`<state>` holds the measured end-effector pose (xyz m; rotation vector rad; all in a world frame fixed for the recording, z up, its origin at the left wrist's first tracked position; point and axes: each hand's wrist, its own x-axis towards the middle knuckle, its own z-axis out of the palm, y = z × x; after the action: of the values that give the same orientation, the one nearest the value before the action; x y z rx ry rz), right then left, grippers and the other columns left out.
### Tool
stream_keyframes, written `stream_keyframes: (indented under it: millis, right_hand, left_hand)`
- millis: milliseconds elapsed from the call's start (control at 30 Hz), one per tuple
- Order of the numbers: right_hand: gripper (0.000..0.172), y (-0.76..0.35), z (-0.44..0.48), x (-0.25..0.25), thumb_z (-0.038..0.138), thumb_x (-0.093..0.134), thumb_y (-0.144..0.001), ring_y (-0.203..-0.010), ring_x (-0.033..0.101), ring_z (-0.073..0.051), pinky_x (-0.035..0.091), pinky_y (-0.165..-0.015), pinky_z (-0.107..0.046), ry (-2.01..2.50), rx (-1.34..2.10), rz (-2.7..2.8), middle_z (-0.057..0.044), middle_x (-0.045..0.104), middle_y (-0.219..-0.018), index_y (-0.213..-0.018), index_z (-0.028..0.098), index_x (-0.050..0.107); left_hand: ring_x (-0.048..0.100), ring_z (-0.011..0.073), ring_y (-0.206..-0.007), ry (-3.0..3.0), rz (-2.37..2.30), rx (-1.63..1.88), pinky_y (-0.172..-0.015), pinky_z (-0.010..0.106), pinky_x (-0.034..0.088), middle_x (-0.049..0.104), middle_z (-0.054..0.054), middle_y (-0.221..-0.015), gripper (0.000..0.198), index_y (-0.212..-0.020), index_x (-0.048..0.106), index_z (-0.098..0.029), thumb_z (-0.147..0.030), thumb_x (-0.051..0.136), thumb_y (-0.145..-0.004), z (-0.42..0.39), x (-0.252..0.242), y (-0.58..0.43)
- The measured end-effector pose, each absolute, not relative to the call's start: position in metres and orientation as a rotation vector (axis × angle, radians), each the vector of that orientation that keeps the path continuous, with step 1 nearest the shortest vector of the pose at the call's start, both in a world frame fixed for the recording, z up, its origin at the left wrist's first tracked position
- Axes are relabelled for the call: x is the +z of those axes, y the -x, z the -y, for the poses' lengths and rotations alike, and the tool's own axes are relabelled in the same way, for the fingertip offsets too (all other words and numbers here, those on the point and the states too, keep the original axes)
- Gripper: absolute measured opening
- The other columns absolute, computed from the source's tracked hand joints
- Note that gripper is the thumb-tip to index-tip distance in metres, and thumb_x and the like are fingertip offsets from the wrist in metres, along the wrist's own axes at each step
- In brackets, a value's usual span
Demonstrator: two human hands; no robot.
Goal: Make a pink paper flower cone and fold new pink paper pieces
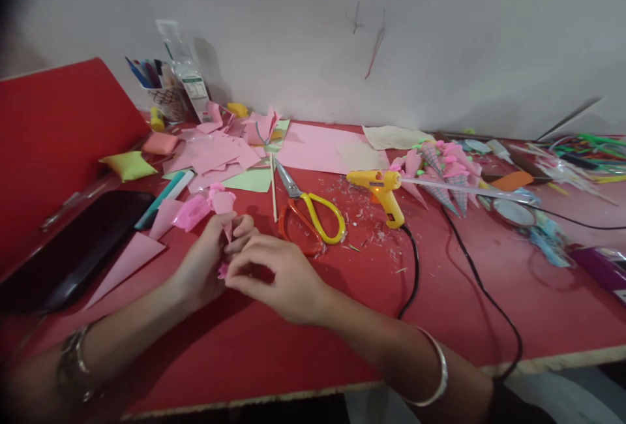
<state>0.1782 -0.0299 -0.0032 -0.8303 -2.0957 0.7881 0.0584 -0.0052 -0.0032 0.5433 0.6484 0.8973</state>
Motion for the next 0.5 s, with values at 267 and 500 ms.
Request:
stream_keyframes:
  millis: [267, 500]
  right_hand:
    - [0.004, -0.185, 0.018, -0.001, 0.013, 0.053, -0.072, -0.053, 0.052, -0.004, 0.046, -0.056, -0.017, 0.933, 1.33, 1.377, 0.005, 0.055, -0.063, -0.072, 0.017, 0.054]
    - [0.008, -0.184, 0.024, -0.003, 0.011, 0.053, -0.072, -0.067, 0.058, -0.008, 0.048, -0.064, -0.02, 0.904, 0.877, 1.862, -0.002, 0.061, -0.074, -0.075, 0.016, 0.059]
  left_hand:
    - [0.015, 0.0046, -0.033, -0.563, -0.588, 0.883, -0.031, 0.012, 0.025, 0.02, -0.008, -0.038, 0.032, -0.049, 0.036, -0.017, -0.025, 0.029, -0.079, 0.003, -0.005, -0.056]
    - [0.019, 0.0049, -0.035, -0.544, -0.614, 0.954, -0.034, 0.012, 0.027, 0.024, -0.007, -0.04, 0.031, -0.05, 0.039, -0.016, -0.025, 0.031, -0.079, 0.004, -0.005, -0.057]
